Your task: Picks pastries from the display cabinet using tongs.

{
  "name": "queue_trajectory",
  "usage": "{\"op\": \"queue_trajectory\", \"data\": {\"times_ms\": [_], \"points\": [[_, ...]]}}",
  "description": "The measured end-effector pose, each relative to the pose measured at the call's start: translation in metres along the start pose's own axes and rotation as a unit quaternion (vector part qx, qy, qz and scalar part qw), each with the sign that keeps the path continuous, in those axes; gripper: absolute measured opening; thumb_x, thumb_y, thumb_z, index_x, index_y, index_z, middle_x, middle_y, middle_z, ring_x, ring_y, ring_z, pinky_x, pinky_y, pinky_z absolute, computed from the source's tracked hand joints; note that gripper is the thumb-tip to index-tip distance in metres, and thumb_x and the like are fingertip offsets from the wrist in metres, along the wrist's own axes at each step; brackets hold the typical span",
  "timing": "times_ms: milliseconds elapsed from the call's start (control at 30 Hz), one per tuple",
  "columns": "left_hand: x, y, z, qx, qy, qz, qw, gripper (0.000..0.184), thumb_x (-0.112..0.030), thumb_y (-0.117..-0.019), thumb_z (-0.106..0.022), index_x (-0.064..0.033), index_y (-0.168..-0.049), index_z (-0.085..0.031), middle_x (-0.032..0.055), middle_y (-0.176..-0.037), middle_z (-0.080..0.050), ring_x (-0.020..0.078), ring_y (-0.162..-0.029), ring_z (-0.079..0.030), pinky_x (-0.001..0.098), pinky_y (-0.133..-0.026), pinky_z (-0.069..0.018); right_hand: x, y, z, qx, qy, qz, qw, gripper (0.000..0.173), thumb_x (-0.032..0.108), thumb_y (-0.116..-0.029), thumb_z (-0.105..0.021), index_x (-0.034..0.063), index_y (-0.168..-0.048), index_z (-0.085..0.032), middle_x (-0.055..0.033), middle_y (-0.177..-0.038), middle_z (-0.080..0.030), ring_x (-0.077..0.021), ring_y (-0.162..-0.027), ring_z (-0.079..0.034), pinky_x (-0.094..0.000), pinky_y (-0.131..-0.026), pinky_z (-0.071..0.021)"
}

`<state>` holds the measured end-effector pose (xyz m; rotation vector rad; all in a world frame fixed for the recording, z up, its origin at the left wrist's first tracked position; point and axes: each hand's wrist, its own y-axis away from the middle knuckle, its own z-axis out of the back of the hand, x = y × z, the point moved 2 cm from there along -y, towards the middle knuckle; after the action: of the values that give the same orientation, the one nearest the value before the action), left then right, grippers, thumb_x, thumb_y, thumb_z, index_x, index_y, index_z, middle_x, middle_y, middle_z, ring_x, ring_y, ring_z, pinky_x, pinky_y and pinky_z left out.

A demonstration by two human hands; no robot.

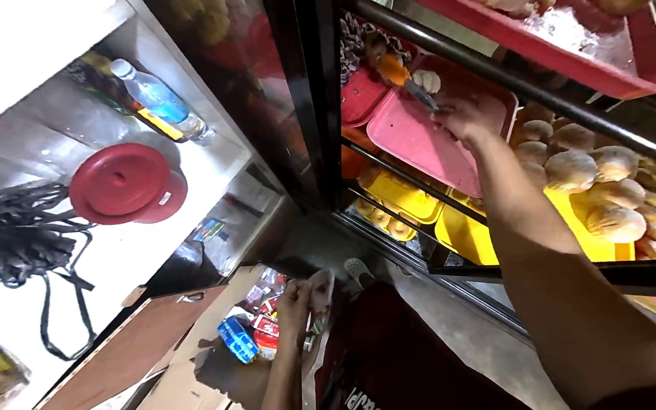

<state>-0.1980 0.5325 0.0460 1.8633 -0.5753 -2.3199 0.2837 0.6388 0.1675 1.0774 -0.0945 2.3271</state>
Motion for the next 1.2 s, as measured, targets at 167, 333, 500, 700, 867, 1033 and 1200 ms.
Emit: {"op": "queue_trajectory", "data": {"times_ms": [167,333,500,700,867,1033,1200], "points": [[-0.042,-0.005,0.006,0.011,-0.038,-0.038,0.998,0.015,-0.009,-0.1020,-0.058,0.0025,-0.101,-0.066,-0.0028,-0.070,-0.058,0.0018,-0.055,-0.053,0.0203,-0.054,-0.0480,-0.023,0.102,-0.002,-0.002,-0.088,0.048,0.995,0.034,0.014,-0.1014,-0.062,0.0036,-0.133,-0.060,-0.0076,-0.095,-0.067,-0.0078,-0.063,-0.053,-0.0263,-0.056,-0.0475],[-0.068,-0.014,0.003,0.032,-0.033,-0.077,0.996,0.014,-0.011,-0.1029,-0.059,0.0015,-0.101,-0.066,-0.0003,-0.068,-0.058,0.0047,-0.055,-0.053,0.0222,-0.055,-0.0488,-0.073,0.208,0.002,0.035,-0.144,0.099,0.984,0.035,0.008,-0.0956,-0.063,0.0095,-0.130,-0.065,-0.0020,-0.080,-0.067,-0.0049,-0.050,-0.050,-0.0220,-0.047,-0.0438],[-0.086,-0.019,-0.009,0.059,-0.061,-0.121,0.989,0.019,-0.015,-0.1052,-0.056,0.0018,-0.107,-0.065,0.0020,-0.071,-0.058,0.0064,-0.055,-0.052,0.0240,-0.055,-0.0487,-0.088,0.276,0.011,0.140,-0.107,0.130,0.976,0.033,0.015,-0.0946,-0.065,0.0076,-0.127,-0.068,0.0051,-0.093,-0.072,0.0037,-0.071,-0.059,-0.0144,-0.064,-0.0497],[-0.099,-0.016,-0.035,0.084,-0.102,-0.192,0.972,0.020,-0.017,-0.1060,-0.056,-0.0002,-0.107,-0.068,0.0063,-0.076,-0.063,0.0086,-0.058,-0.054,0.0267,-0.056,-0.0491,-0.052,0.301,0.030,0.166,0.150,0.188,0.956,0.032,0.028,-0.0976,-0.064,0.0172,-0.127,-0.072,-0.0070,-0.112,-0.074,-0.0185,-0.099,-0.071,-0.0489,-0.090,-0.0561],[-0.109,-0.013,-0.069,0.119,-0.179,-0.247,0.945,0.021,-0.015,-0.1058,-0.056,0.0009,-0.106,-0.069,0.0113,-0.080,-0.067,0.0156,-0.060,-0.059,0.0346,-0.060,-0.0527,0.019,0.307,0.032,0.104,0.410,0.269,0.865,0.018,0.020,-0.0934,-0.074,0.0127,-0.110,-0.076,-0.0095,-0.086,-0.070,-0.0330,-0.073,-0.070,-0.0548,-0.059,-0.0541],[-0.107,-0.012,-0.100,0.191,-0.213,-0.293,0.912,0.018,-0.011,-0.1029,-0.059,-0.0003,-0.104,-0.073,0.0137,-0.090,-0.073,0.0243,-0.080,-0.071,0.0470,-0.080,-0.0586,0.069,0.306,0.005,0.084,0.514,0.327,0.789,0.012,-0.002,-0.0856,-0.071,0.0049,-0.095,-0.073,-0.0125,-0.076,-0.065,-0.0325,-0.064,-0.065,-0.0455,-0.051,-0.0492],[-0.111,-0.007,-0.103,0.206,-0.121,-0.302,0.923,0.016,-0.009,-0.1022,-0.060,-0.0005,-0.099,-0.074,0.0081,-0.088,-0.073,0.0117,-0.077,-0.069,0.0328,-0.076,-0.0577,0.076,0.287,-0.057,0.041,0.478,0.392,0.785,0.012,-0.007,-0.0909,-0.059,-0.0042,-0.086,-0.069,-0.0180,-0.073,-0.064,-0.0346,-0.065,-0.066,-0.0450,-0.054,-0.0501]]}}
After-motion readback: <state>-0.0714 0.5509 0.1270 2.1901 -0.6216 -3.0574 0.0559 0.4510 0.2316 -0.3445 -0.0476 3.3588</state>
